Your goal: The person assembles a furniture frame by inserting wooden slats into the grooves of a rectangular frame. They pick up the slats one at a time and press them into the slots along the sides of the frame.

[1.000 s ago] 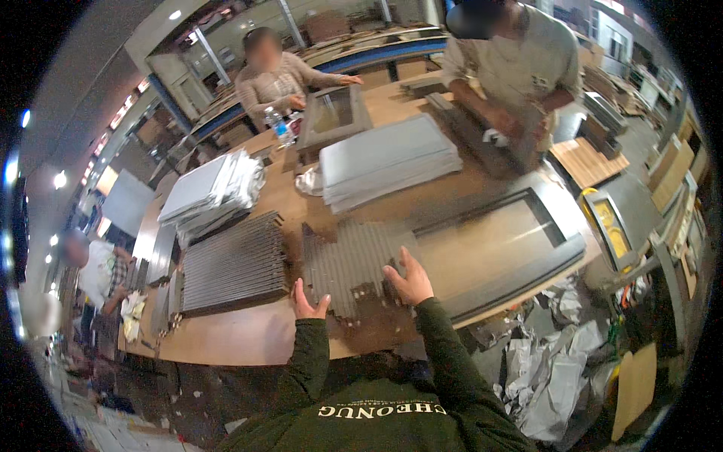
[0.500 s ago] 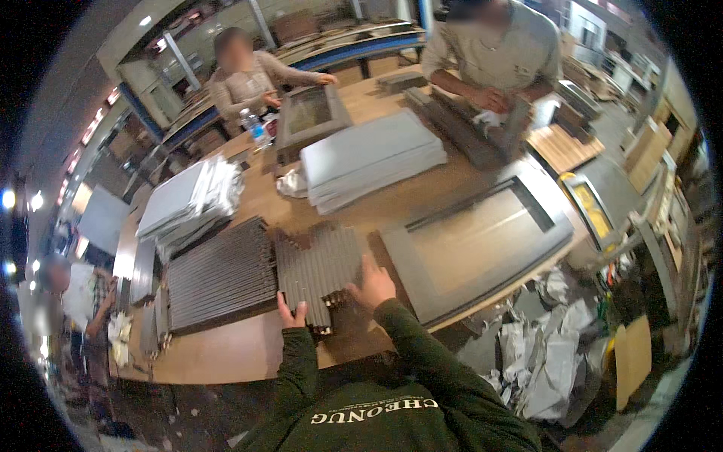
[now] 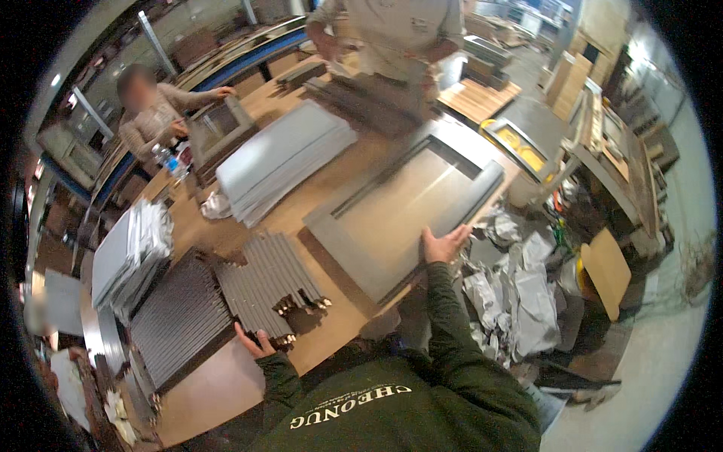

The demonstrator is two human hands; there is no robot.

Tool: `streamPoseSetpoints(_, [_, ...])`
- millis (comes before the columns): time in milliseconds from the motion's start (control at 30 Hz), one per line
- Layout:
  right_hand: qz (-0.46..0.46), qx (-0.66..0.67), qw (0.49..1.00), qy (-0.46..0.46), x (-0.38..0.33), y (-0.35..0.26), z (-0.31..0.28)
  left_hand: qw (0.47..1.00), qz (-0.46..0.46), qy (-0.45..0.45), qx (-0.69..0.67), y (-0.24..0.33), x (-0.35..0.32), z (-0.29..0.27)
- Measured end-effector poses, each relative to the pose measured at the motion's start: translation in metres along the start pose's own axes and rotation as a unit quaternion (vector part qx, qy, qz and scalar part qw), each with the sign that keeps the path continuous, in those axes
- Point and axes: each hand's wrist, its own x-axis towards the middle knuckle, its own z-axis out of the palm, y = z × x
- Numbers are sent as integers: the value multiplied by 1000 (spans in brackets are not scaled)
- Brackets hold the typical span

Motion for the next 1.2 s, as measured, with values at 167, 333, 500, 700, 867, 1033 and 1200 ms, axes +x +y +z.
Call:
streamPoseSetpoints(167, [-13, -16, 1000, 13, -17, -21, -16, 989, 112, 71, 59, -17, -2, -4])
streamPoseSetpoints(333, [3, -72, 997, -13, -20, -27, -18, 969, 194, -128, -82, 150, -25, 51])
streamPoseSetpoints(500, [0, -96, 994, -53, -23, -29, -33, 838, 381, -375, 114, 178, -59, 146])
streamPoseSetpoints(700, [-63, -142, 978, -140, -23, -23, -62, 785, 404, -401, 246, 168, -74, 184])
streamPoseSetpoints(867, [-101, -177, 967, -155, -33, -18, -66, 812, 401, -371, 207, 156, -79, 183])
streamPoseSetpoints(1033, [-130, -203, 947, -215, -45, -26, -73, 813, 388, -375, 217, 151, -69, 169])
streamPoseSetpoints(1200, [-167, -150, 951, -211, -85, -30, -60, 806, 399, -367, 237, 131, -50, 158])
